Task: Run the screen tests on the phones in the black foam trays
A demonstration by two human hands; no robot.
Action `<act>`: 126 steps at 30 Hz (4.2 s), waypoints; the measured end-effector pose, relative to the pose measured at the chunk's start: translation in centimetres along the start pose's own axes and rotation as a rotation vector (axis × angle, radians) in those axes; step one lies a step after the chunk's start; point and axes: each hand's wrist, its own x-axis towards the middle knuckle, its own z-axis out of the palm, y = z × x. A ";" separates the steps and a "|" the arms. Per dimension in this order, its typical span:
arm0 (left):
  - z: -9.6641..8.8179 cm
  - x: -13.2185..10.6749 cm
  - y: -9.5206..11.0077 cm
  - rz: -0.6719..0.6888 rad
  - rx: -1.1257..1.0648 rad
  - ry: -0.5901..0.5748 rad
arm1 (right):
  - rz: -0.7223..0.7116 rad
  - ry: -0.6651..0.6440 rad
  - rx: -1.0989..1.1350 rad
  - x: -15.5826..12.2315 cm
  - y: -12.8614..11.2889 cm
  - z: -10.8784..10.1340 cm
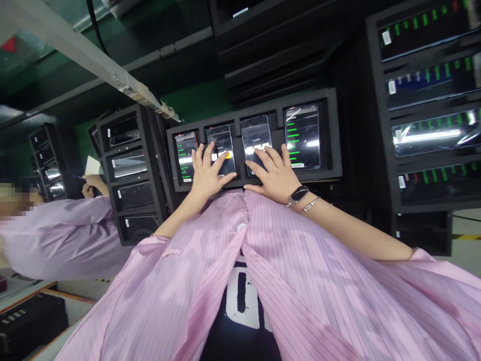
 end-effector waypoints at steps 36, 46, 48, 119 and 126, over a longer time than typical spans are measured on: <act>-2.5 -7.1 -6.7 -0.398 -0.023 0.148 | 0.331 0.172 -0.151 -5.9 6.0 -0.7; -3.3 -8.2 -7.0 -0.130 0.062 0.071 | 0.126 0.133 -0.193 -6.3 6.2 -1.8; -3.2 -8.3 -7.0 -0.115 0.072 0.039 | 0.104 0.134 -0.221 -6.2 6.1 -1.8; -3.6 -6.7 -5.6 -0.183 0.094 0.096 | 0.185 0.021 -0.157 -5.2 7.1 -2.4; -3.5 -3.5 -5.5 -0.322 0.083 0.084 | 0.178 0.035 -0.136 -5.0 7.1 -2.4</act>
